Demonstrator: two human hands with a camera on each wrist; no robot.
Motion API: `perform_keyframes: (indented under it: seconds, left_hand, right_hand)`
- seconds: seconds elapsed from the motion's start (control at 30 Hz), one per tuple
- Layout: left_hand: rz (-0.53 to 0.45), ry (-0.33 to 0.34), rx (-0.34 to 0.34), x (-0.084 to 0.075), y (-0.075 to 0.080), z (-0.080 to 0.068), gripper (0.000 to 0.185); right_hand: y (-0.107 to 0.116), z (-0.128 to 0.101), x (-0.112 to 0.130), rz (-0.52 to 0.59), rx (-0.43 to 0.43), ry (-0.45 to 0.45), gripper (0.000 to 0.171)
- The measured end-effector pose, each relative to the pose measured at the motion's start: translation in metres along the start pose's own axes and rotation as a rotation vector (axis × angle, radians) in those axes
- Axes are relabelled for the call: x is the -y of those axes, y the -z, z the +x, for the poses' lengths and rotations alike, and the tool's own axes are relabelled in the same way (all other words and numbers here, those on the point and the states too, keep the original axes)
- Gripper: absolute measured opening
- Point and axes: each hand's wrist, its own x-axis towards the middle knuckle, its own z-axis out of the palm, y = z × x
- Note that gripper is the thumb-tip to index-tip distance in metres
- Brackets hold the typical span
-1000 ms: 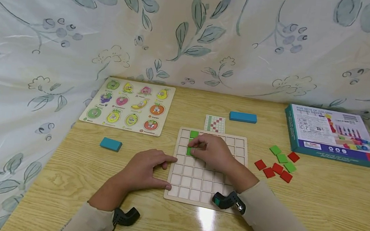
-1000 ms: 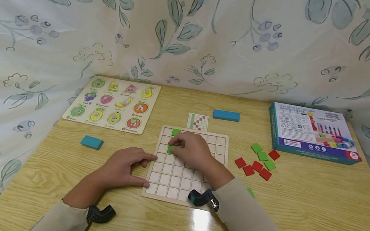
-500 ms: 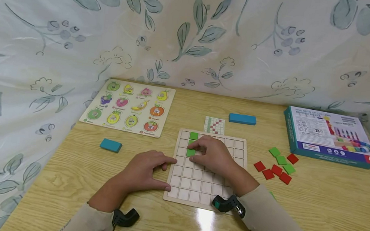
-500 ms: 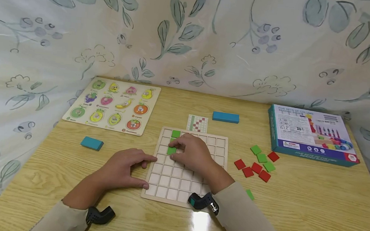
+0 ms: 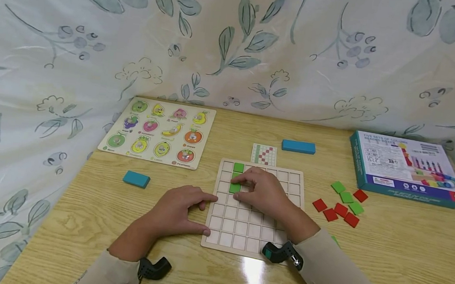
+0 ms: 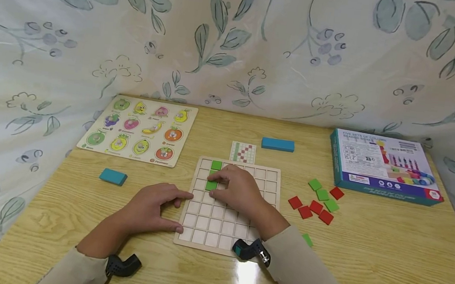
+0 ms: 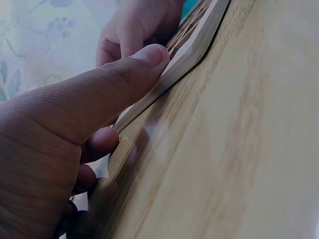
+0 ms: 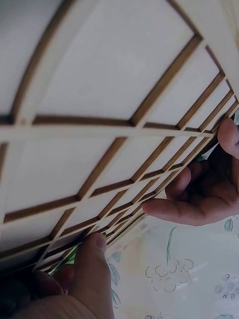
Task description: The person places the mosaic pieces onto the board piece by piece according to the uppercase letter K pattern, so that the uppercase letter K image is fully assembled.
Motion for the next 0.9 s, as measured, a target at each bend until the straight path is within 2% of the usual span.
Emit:
perform_keyframes:
  seconds: [0.33,0.53,0.9]
  left_hand:
    - [-0.002,0.006,0.000,-0.001,0.001,0.000,0.070]
    - [-0.002,-0.001,-0.002,0.000,0.000,0.000,0.069]
    - [-0.012,-0.011,-0.013,0.000,0.000,0.000,0.068]
  right_hand:
    - [0.002,0.003,-0.001,0.028,0.007,0.010,0.032]
    - [0.006,0.002,-0.003,0.083,0.019,0.028,0.032]
    - [0.015,-0.010,0.000,0.118,0.061,0.046,0.033]
